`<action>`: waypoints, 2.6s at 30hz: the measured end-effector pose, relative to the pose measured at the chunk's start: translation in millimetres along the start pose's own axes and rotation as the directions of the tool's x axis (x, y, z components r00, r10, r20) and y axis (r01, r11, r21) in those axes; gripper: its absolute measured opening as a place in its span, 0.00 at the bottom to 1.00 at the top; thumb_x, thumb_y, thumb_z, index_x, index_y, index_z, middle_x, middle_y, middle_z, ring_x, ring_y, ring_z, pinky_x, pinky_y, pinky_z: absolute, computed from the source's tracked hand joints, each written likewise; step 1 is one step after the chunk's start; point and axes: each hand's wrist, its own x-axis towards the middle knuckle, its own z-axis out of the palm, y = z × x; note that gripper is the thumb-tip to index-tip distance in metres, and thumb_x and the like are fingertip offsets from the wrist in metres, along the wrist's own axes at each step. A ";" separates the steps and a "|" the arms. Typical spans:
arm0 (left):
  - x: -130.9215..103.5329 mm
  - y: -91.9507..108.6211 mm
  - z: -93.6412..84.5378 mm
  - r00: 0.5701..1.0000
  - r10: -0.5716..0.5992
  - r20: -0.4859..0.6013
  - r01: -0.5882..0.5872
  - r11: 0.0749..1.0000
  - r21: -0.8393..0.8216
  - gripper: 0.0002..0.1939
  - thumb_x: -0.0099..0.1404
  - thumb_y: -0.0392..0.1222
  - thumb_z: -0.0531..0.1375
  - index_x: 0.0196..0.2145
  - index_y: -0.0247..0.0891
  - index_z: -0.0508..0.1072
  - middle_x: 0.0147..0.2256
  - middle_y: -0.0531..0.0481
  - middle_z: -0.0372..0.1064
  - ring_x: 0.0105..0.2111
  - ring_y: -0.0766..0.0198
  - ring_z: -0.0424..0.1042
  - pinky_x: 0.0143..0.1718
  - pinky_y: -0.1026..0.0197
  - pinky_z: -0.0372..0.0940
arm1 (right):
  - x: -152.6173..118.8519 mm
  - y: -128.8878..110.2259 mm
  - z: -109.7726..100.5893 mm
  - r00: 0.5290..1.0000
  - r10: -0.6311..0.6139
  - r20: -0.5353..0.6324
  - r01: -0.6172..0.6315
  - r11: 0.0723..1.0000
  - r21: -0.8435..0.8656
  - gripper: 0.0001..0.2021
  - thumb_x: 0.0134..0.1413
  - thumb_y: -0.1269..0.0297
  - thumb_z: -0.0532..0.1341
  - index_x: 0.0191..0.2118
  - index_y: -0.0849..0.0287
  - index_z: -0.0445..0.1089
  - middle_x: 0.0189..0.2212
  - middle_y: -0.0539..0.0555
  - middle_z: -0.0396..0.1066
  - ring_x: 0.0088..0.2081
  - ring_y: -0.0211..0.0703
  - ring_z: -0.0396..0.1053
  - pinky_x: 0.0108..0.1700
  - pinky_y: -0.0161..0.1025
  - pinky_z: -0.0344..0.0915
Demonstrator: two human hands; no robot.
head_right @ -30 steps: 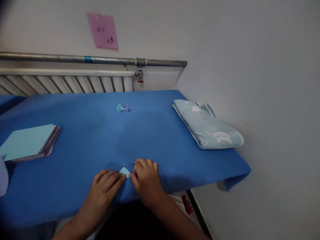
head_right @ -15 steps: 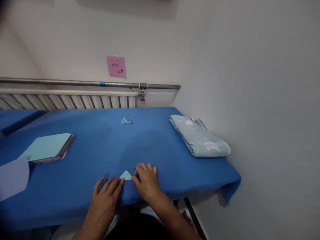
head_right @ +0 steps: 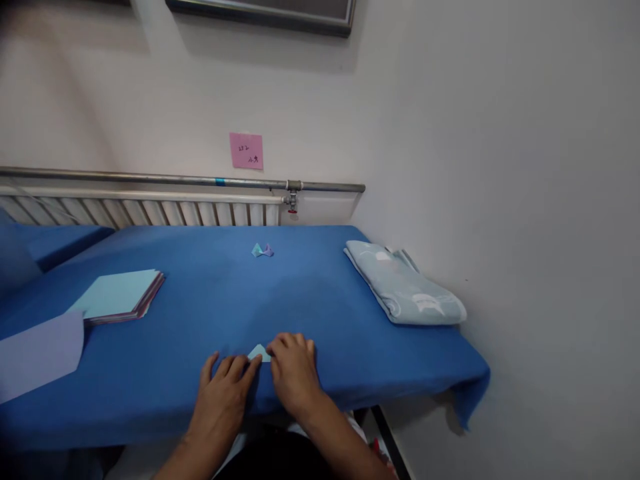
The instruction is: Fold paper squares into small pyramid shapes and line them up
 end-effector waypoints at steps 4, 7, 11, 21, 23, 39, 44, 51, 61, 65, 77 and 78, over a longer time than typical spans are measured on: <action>-1.3 -3.5 -7.4 0.999 -0.004 0.039 0.004 1.000 -0.005 0.26 0.59 0.24 0.51 0.52 0.42 0.70 0.42 0.46 0.72 0.43 0.55 0.68 0.54 0.41 0.52 | -5.4 2.2 3.1 0.999 -0.052 -0.008 0.052 0.998 0.026 0.10 0.56 0.75 0.58 0.39 0.53 0.71 0.38 0.49 0.73 0.41 0.42 0.65 0.41 0.41 0.54; -6.4 -11.9 -9.5 1.000 0.000 0.021 0.000 1.000 -0.001 0.26 0.59 0.23 0.51 0.52 0.42 0.70 0.44 0.45 0.72 0.45 0.54 0.67 0.54 0.42 0.52 | -7.1 8.4 -0.5 0.999 -0.042 -0.009 0.042 0.999 0.008 0.09 0.58 0.73 0.57 0.37 0.53 0.72 0.37 0.49 0.73 0.41 0.43 0.66 0.41 0.41 0.55; -9.7 -18.7 -6.8 1.000 0.012 -0.009 -0.012 1.000 0.009 0.26 0.58 0.23 0.52 0.50 0.42 0.71 0.46 0.45 0.71 0.46 0.54 0.67 0.54 0.43 0.53 | -6.0 1.7 -4.6 0.998 -0.066 -0.026 0.065 0.997 -0.036 0.10 0.57 0.74 0.57 0.37 0.53 0.73 0.39 0.53 0.72 0.42 0.47 0.65 0.42 0.44 0.57; -8.7 -16.5 -9.1 1.000 -0.005 0.009 0.006 1.000 -0.014 0.24 0.60 0.24 0.51 0.51 0.39 0.70 0.46 0.45 0.71 0.46 0.53 0.67 0.52 0.42 0.55 | -20.1 -11.0 6.3 0.972 -0.216 0.091 0.226 0.967 -0.116 0.16 0.61 0.66 0.55 0.54 0.56 0.65 0.53 0.56 0.68 0.51 0.52 0.62 0.50 0.51 0.57; -8.9 -16.7 -9.3 1.000 -0.020 0.002 0.020 0.999 -0.030 0.24 0.60 0.24 0.51 0.50 0.41 0.71 0.46 0.45 0.71 0.45 0.54 0.67 0.52 0.43 0.56 | -21.1 -8.2 5.0 0.975 -0.211 0.075 0.220 0.964 -0.147 0.16 0.61 0.66 0.54 0.53 0.55 0.66 0.52 0.56 0.69 0.51 0.52 0.63 0.49 0.51 0.58; -40.1 -24.7 -4.3 0.979 -0.031 -0.202 -0.029 0.956 -0.291 0.20 0.61 0.23 0.48 0.41 0.39 0.73 0.43 0.45 0.72 0.45 0.57 0.67 0.50 0.49 0.60 | -40.3 -18.8 -1.5 0.953 -0.280 0.116 0.277 0.960 0.042 0.14 0.52 0.73 0.60 0.45 0.56 0.67 0.44 0.56 0.71 0.42 0.50 0.66 0.44 0.48 0.62; -58.8 -39.2 -12.0 0.959 -0.091 -0.267 -0.010 0.936 -0.353 0.16 0.63 0.28 0.50 0.41 0.40 0.74 0.45 0.44 0.72 0.47 0.54 0.68 0.48 0.48 0.62 | -47.8 -15.8 -1.0 0.929 -0.360 0.086 0.357 0.933 0.040 0.14 0.55 0.78 0.54 0.43 0.56 0.68 0.39 0.55 0.71 0.38 0.45 0.67 0.42 0.45 0.62; -44.1 -25.8 -31.2 0.817 -0.270 0.510 0.546 0.078 -0.834 0.13 0.59 0.48 0.59 0.39 0.39 0.74 0.31 0.49 0.74 0.30 0.61 0.73 0.30 0.60 0.68 | -34.6 -19.9 -3.3 0.925 -0.321 -0.204 0.358 0.916 0.181 0.11 0.61 0.74 0.52 0.45 0.56 0.67 0.37 0.55 0.71 0.38 0.43 0.68 0.41 0.41 0.66; -22.7 -6.4 -42.3 0.690 -0.328 0.646 0.477 -0.465 -0.746 0.27 0.47 0.56 0.68 0.43 0.39 0.76 0.36 0.47 0.78 0.36 0.59 0.74 0.39 0.60 0.68 | -32.1 -32.3 1.8 0.930 -0.302 -0.210 0.361 0.859 0.364 0.11 0.59 0.74 0.54 0.45 0.55 0.66 0.38 0.54 0.70 0.40 0.41 0.69 0.43 0.39 0.67; -23.9 -6.0 -48.4 0.696 -0.349 0.628 0.501 -0.390 -0.772 0.27 0.48 0.56 0.67 0.43 0.40 0.77 0.39 0.47 0.78 0.40 0.56 0.74 0.44 0.57 0.67 | -33.6 -34.7 1.4 0.948 -0.270 -0.168 0.317 0.842 0.437 0.09 0.58 0.74 0.56 0.44 0.56 0.67 0.39 0.54 0.70 0.42 0.41 0.69 0.45 0.37 0.66; -28.0 -13.4 -40.0 0.753 -0.356 0.553 0.522 -0.187 -0.832 0.21 0.50 0.53 0.65 0.41 0.44 0.78 0.43 0.48 0.75 0.48 0.54 0.70 0.52 0.54 0.62 | -34.2 -37.0 3.1 0.997 -0.076 -0.022 0.071 0.736 0.673 0.05 0.53 0.71 0.61 0.36 0.57 0.71 0.33 0.51 0.70 0.33 0.37 0.67 0.36 0.33 0.65; -28.3 -13.7 -39.4 0.753 -0.351 0.557 0.524 -0.191 -0.830 0.21 0.50 0.53 0.65 0.41 0.44 0.78 0.43 0.48 0.75 0.48 0.54 0.70 0.52 0.54 0.61 | -34.2 -37.4 2.9 0.998 -0.061 -0.005 0.048 0.725 0.687 0.05 0.53 0.71 0.62 0.36 0.57 0.72 0.32 0.51 0.70 0.33 0.36 0.67 0.36 0.33 0.64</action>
